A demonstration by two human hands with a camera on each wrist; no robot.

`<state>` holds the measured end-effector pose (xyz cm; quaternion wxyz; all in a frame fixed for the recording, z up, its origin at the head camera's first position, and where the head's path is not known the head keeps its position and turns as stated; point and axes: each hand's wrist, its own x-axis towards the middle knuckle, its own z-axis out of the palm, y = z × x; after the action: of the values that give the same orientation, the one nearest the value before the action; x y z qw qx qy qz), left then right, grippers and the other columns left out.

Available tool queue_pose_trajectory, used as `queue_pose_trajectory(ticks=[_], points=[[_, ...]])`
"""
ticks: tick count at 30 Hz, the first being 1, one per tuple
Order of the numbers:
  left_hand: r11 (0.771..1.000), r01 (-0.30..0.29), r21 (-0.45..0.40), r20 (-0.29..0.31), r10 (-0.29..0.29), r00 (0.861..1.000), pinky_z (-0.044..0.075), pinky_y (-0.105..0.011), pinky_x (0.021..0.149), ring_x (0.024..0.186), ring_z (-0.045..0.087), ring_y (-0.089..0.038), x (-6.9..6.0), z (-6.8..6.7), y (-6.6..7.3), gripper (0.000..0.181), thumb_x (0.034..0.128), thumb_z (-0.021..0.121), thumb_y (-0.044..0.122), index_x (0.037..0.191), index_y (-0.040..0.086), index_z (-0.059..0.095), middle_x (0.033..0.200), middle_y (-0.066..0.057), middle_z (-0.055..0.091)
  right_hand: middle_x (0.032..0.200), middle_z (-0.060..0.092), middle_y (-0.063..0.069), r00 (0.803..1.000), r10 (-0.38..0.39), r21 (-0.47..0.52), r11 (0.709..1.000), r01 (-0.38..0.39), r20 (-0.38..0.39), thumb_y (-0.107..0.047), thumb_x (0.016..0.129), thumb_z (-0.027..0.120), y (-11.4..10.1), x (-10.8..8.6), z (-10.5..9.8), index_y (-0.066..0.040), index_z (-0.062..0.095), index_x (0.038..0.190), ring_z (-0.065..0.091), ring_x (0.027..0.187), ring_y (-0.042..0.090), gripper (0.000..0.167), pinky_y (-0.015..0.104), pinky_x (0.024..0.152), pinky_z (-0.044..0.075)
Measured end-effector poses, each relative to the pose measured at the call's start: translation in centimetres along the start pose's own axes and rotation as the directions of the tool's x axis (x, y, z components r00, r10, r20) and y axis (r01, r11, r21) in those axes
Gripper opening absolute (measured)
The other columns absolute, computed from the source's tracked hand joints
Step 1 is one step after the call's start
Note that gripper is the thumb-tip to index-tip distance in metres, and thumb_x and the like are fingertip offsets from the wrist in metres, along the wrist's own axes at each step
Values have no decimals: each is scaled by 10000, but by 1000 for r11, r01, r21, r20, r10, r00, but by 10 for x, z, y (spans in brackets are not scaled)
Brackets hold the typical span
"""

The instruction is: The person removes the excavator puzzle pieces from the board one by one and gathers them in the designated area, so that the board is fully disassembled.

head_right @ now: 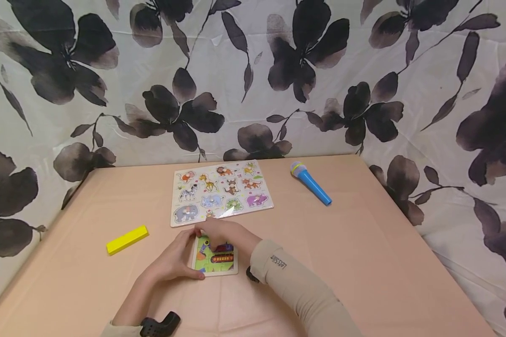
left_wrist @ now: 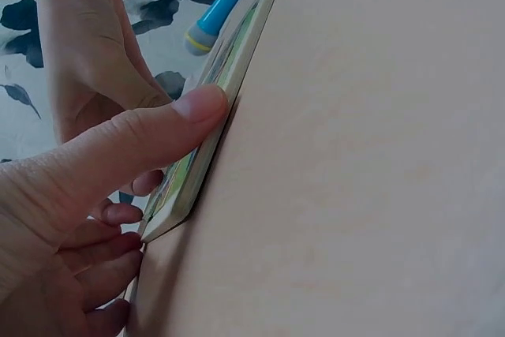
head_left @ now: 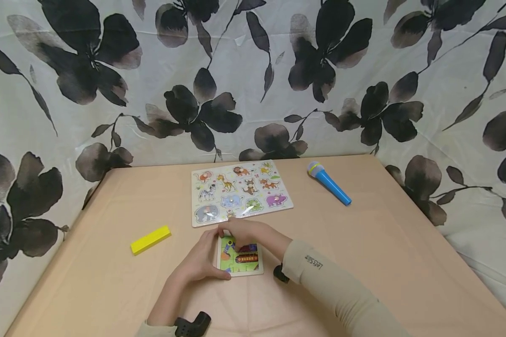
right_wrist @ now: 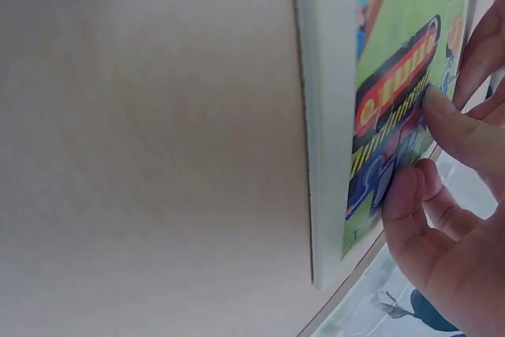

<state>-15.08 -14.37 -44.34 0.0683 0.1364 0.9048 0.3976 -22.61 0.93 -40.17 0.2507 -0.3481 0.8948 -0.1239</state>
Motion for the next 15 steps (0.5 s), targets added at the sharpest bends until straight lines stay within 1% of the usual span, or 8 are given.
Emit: queue_pose_trajectory(ticks=[8, 12, 15], points=[[1000, 7, -26, 4, -7, 1000, 292, -431, 1057, 1227, 360, -259, 0, 1, -1, 1190, 440, 921, 268, 1412, 49, 271, 1366, -119, 340, 943, 515, 5, 998, -56, 51, 997, 57, -26, -2, 675, 774, 3, 2, -1, -139, 552, 1036, 488, 868, 116, 446, 155, 696, 453], [999, 20, -33, 4, -20, 1000, 293, -430, 1057, 1229, 357, -255, 0, 0, 0, 1191, 442, 921, 252, 1418, 55, 268, 1376, -112, 336, 915, 518, -9, 998, -57, 86, 994, 59, -25, 3, 673, 776, 5, 4, -1, -138, 549, 1024, 499, 848, 115, 441, 154, 687, 453], [999, 15, -42, 4, -15, 1000, 297, -423, 1057, 1216, 365, -244, 0, 1, 0, 1164, 441, 922, 245, 1402, 55, 293, 1362, -103, 351, 835, 550, -2, 998, -66, 132, 989, 68, -23, 31, 671, 769, 7, 4, 0, -119, 556, 992, 510, 754, 99, 414, 154, 637, 454]])
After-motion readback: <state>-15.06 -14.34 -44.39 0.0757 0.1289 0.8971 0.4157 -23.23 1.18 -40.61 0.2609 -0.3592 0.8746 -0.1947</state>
